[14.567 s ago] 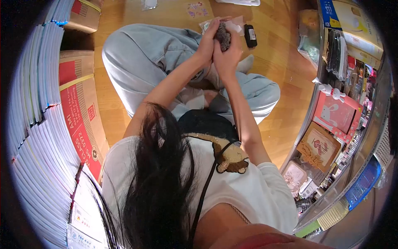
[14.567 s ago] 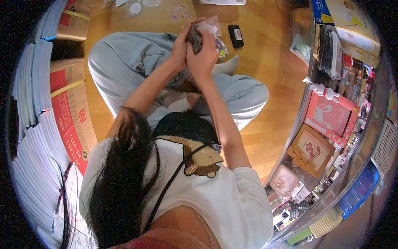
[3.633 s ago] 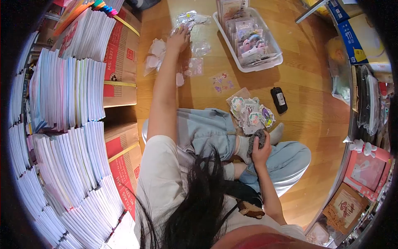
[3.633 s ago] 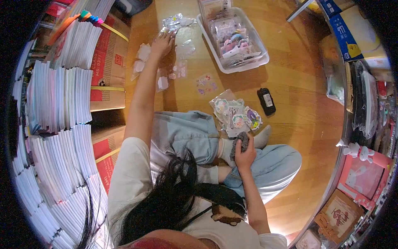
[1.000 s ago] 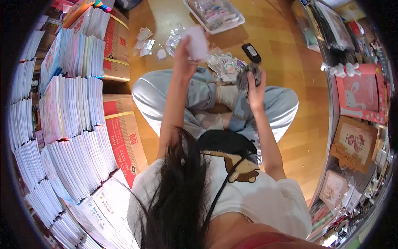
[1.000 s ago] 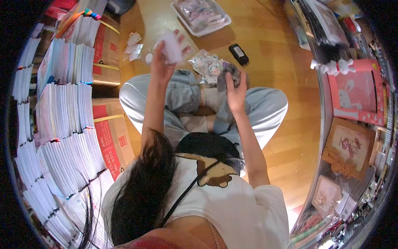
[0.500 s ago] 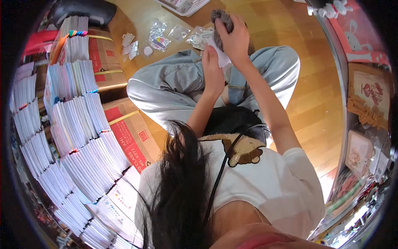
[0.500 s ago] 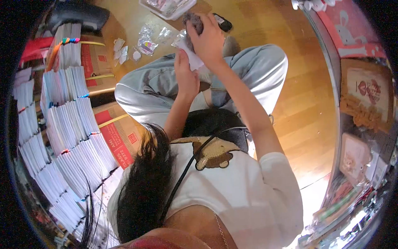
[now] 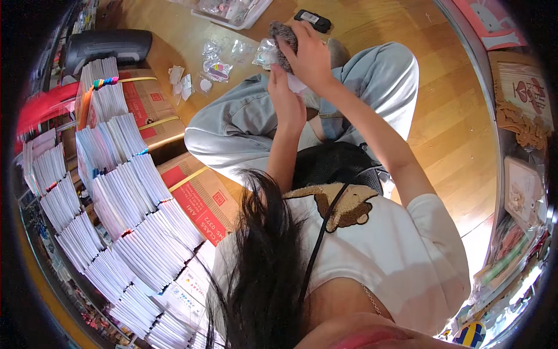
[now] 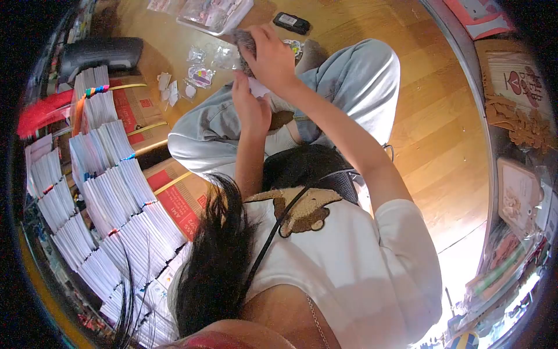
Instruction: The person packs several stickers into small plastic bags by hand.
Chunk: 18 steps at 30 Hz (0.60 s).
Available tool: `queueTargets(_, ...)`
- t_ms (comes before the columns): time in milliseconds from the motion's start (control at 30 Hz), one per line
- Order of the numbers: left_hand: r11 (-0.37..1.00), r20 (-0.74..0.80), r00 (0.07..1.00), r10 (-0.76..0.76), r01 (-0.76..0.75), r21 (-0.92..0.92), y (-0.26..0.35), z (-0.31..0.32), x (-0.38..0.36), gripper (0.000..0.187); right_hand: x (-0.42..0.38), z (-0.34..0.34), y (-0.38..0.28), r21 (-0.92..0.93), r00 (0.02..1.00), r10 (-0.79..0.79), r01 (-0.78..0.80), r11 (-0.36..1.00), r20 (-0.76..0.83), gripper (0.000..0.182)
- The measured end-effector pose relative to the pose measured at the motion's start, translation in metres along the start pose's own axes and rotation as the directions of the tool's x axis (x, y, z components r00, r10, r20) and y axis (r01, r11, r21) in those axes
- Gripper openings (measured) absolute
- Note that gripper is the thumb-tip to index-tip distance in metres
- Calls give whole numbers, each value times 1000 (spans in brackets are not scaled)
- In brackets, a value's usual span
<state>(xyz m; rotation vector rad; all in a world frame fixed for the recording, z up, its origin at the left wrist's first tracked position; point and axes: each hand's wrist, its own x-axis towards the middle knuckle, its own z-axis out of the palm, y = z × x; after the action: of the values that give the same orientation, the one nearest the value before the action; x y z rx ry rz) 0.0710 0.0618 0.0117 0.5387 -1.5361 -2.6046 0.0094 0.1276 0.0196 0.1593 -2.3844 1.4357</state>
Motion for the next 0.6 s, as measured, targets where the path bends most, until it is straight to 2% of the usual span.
queueTargets(100,989,-82,993,90,-99,-110,7,3,10,44,-30,25,20,156,982,176,-164,974,-68,23)
queueTargets(133,993,-33,998,53,-56,-100,9,-5,13,44,-44,22,13,202,989,117,-97,975,-86,22)
queueTargets(200,996,61,998,-25,30,-79,9,-22,19,45,-54,5,1,67,996,-89,88,994,15,23)
queueTargets(233,984,82,996,-44,57,-167,6,-21,18,45,-54,-3,-5,8,979,-186,186,983,82,23)
queueTargets(267,964,101,993,-61,85,-251,1,-20,14,46,-46,-1,-3,-68,958,-270,277,959,93,36)
queueTargets(300,937,128,989,-72,112,-331,-1,-17,12,47,-37,2,3,-75,946,-308,316,946,96,36)
queueTargets(333,947,16,996,-86,86,-309,1,-8,10,43,-27,5,8,-86,933,-348,356,931,96,35)
queueTargets(367,959,20,995,-95,97,-267,-1,-9,8,43,-22,5,11,-96,918,-385,394,914,99,35)
queueTargets(400,968,24,994,-103,106,-227,-2,-9,7,44,-14,2,3,-130,962,-247,261,956,116,30)
queueTargets(467,993,14,997,-76,77,-93,-1,-8,6,45,-9,10,7,-33,998,-60,60,998,9,28)
queueTargets(500,994,17,999,-42,44,-98,-2,-11,9,45,-7,14,9,24,999,37,-36,999,-38,27)
queueTargets(533,995,21,1000,-9,11,-102,-4,-16,13,45,-13,18,10,52,990,143,-141,989,-21,26)
queueTargets(600,991,20,1000,-3,6,-134,1,-24,20,45,-38,24,15,162,996,92,-93,982,19,26)
